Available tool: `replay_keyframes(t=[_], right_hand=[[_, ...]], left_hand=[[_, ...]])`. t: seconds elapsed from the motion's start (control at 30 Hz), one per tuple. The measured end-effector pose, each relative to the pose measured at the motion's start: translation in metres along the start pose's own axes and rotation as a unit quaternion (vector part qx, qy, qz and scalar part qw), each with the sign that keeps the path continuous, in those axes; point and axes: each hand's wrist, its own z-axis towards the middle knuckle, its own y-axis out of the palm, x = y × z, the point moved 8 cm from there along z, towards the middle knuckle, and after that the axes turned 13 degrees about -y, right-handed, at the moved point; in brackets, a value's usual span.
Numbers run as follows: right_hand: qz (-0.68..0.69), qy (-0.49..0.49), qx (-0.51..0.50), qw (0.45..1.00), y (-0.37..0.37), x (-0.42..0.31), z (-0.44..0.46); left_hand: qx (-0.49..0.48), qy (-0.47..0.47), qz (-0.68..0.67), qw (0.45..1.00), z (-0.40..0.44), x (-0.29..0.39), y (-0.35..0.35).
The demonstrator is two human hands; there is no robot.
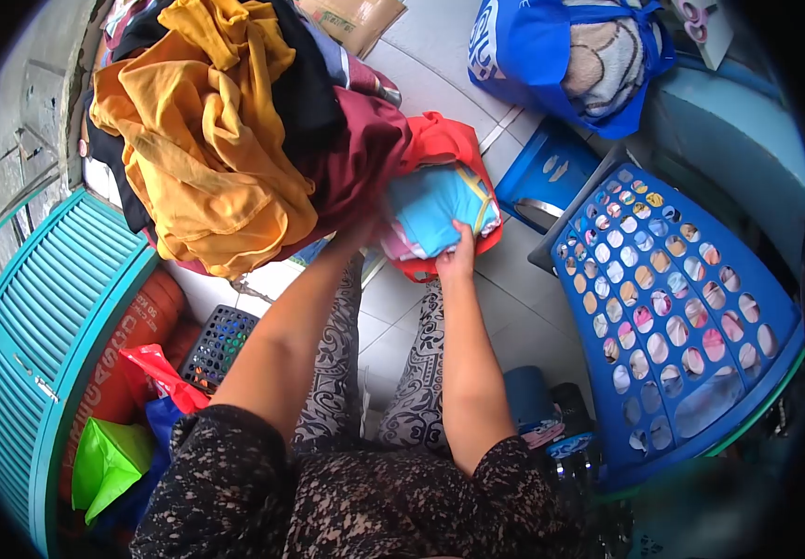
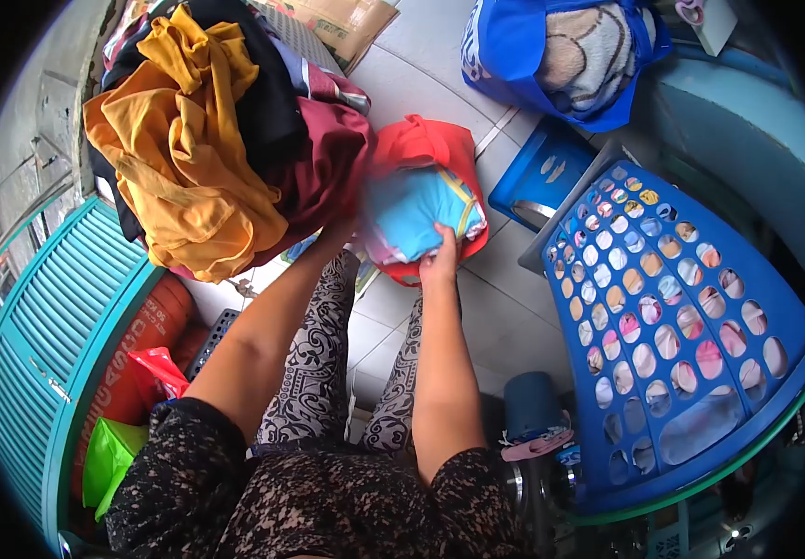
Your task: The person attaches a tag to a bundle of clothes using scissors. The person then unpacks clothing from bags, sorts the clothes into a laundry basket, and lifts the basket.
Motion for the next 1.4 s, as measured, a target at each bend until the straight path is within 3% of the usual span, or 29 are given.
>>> replay_keyframes(t=[0.1,0.3,0.47,0.57,0.67,0.73,0.93,1.07,1.13,1.17,1.2,1.23,1.27,1.37,1.4], right_hand=[[0.031,0.036,-0.044,0.998,-0.015,-0.009,-0.028],[0.052,0.045,-0.121,0.99,-0.037,-0.046,-0.086],[0.027,0.025,-0.181,0.983,-0.061,-0.087,-0.155],[0.006,0.011,-0.195,0.981,-0.076,-0.113,-0.198],[-0.004,-0.009,-0.187,0.982,-0.088,-0.142,-0.252],[-0.013,-0.025,-0.174,0.984,-0.099,-0.16,-0.291],[0.012,-0.162,-0.341,0.926,-0.086,-0.248,-0.416],[0.04,-0.318,-0.327,0.889,-0.1,-0.349,-0.46],[0.061,-0.394,-0.296,0.868,-0.125,-0.403,-0.479],[0.072,-0.423,-0.274,0.861,-0.137,-0.426,-0.484],[0.083,-0.447,-0.248,0.856,-0.153,-0.447,-0.486],[0.092,-0.464,-0.217,0.854,-0.169,-0.463,-0.482],[0.095,-0.477,-0.184,0.854,-0.184,-0.478,-0.473],[0.076,-0.459,-0.09,0.88,-0.206,-0.492,-0.431],[0.062,-0.443,-0.061,0.892,-0.208,-0.49,-0.418]], left_hand=[[0.007,0.012,0.055,0.998,0.004,0.012,0.002],[0.16,0.146,0.102,0.971,-0.022,0.025,-0.019],[0.167,0.042,0.006,0.985,-0.081,0.009,-0.013],[0.045,-0.087,-0.155,0.983,-0.128,0.0,0.012],[-0.241,-0.089,-0.279,0.925,-0.123,-0.021,0.056],[-0.319,-0.09,-0.297,0.895,-0.171,0.001,0.093],[-0.499,-0.11,-0.329,0.794,-0.355,0.081,0.198],[-0.544,-0.108,-0.24,0.796,-0.473,0.142,0.246],[-0.549,-0.039,-0.116,0.827,-0.527,0.178,0.274],[-0.546,0.084,0.024,0.833,-0.56,0.202,0.289],[-0.587,0.041,0.02,0.808,-0.558,0.213,0.319],[-0.569,0.156,0.041,0.807,-0.578,0.239,0.336],[-0.544,0.269,0.055,0.793,-0.6,0.262,0.351],[-0.444,0.424,0.078,0.786,-0.586,0.295,0.399],[-0.336,0.478,0.15,0.798,-0.56,0.3,0.41]])
